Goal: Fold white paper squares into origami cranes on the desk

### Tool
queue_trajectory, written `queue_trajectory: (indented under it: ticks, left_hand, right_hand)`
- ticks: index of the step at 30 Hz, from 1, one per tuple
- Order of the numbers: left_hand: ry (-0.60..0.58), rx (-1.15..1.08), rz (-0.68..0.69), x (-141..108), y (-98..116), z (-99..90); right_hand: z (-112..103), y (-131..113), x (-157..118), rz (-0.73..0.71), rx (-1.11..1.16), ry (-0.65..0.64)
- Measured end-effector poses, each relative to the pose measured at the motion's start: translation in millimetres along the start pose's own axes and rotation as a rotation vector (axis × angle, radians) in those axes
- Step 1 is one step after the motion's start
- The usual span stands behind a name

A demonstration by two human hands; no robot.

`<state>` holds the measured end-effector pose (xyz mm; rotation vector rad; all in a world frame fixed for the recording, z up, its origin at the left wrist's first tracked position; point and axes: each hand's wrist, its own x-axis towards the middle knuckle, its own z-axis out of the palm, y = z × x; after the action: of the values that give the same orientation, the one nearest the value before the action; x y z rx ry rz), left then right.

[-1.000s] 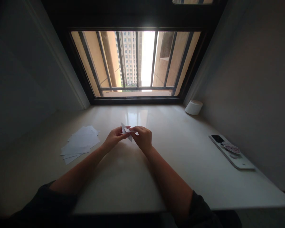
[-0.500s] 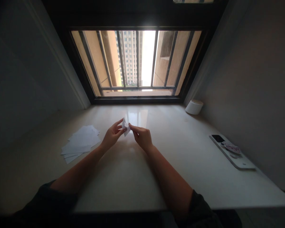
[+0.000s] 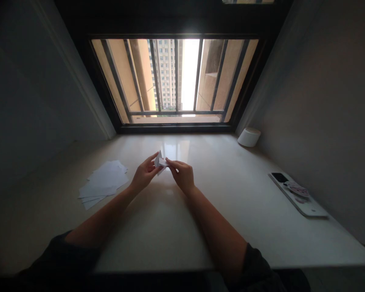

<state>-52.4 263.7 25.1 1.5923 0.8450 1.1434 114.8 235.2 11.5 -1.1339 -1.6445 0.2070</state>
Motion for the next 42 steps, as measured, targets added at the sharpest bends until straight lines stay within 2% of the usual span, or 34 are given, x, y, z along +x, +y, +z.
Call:
queue_trajectory:
  ticks: [6,14,20,29,42]
  left_hand:
    - [0.097,0.128,0.038,-3.3,-1.5,-2.4]
    - [0.101,0.197,0.051,-5.5,1.1,0.0]
    - [0.104,0.161,0.046,-6.1,3.4,0.3]
    - [0.101,0.117,0.021,-7.0,4.2,2.1]
    - [0.025,-0.011,-0.041,-1.8,2.7,0.4]
  right_hand:
    - [3.1,0.3,-0.2,-0.032,0.076,-0.042]
    - [2.4,-0.6,-1.1,-0.033,0.004,-0.010]
    - [2.4,0.1,-1.8,-0.033,-0.085,0.002]
    - [2.8,-2.2,-1.9,-0.047,-0.103,0.025]
    - [1.8,-3.4,-1.5,-0.094,-0.152,-0.004]
